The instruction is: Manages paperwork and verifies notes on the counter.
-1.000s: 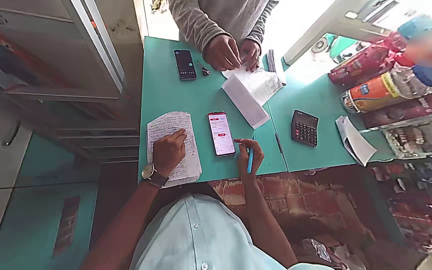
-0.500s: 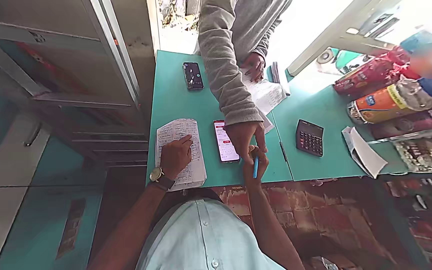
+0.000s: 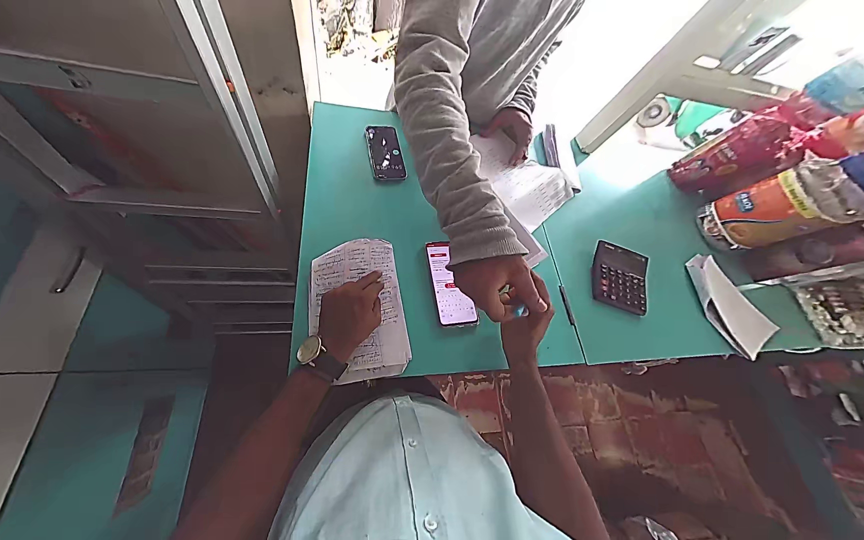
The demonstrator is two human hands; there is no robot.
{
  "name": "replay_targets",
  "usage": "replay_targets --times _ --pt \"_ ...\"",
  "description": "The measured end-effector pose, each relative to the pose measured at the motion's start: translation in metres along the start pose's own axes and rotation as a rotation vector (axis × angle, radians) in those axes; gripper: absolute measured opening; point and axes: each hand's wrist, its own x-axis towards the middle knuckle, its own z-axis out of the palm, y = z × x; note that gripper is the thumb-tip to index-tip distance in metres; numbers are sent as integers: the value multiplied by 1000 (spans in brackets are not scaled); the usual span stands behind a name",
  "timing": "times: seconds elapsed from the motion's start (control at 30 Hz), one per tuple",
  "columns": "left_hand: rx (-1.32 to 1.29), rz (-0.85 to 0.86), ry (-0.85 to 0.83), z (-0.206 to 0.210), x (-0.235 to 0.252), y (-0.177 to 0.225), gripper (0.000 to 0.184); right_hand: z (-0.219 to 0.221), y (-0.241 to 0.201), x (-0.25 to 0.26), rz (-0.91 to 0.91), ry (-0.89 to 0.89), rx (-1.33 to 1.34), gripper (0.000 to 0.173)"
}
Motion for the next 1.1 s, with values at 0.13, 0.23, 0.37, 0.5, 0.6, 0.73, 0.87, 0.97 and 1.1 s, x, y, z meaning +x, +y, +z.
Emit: replay_targets --times 0.13,0.23,0.37,0.5,0.6,0.73,0.87,0.97,1.1 --pt "16 25 30 4 -1 -3 27 3 -13 16 -5 58 1 34" --pt "14 31 30 4 -1 -4 27 6 -29 30 69 48 55 68" --pt "-6 43 55 6 -1 -4 27 9 -27 26 55 14 48 49" --pt "-14 43 52 5 -1 -4 26 15 4 0 3 -45 -115 26" --pt "-6 36 55 4 0 -3 26 20 24 -7 8 -17 -128 21" --pt "-1 33 53 5 -1 -3 26 21 29 -6 12 -38 -57 19" --pt "2 48 60 4 -1 -2 25 17 29 -8 -33 -211 -43 28" --pt "11 58 58 4 -1 -2 25 21 28 -3 -2 -313 -71 32" --pt "20 51 61 5 -1 -3 26 30 30 8 -36 -371 -184 36"
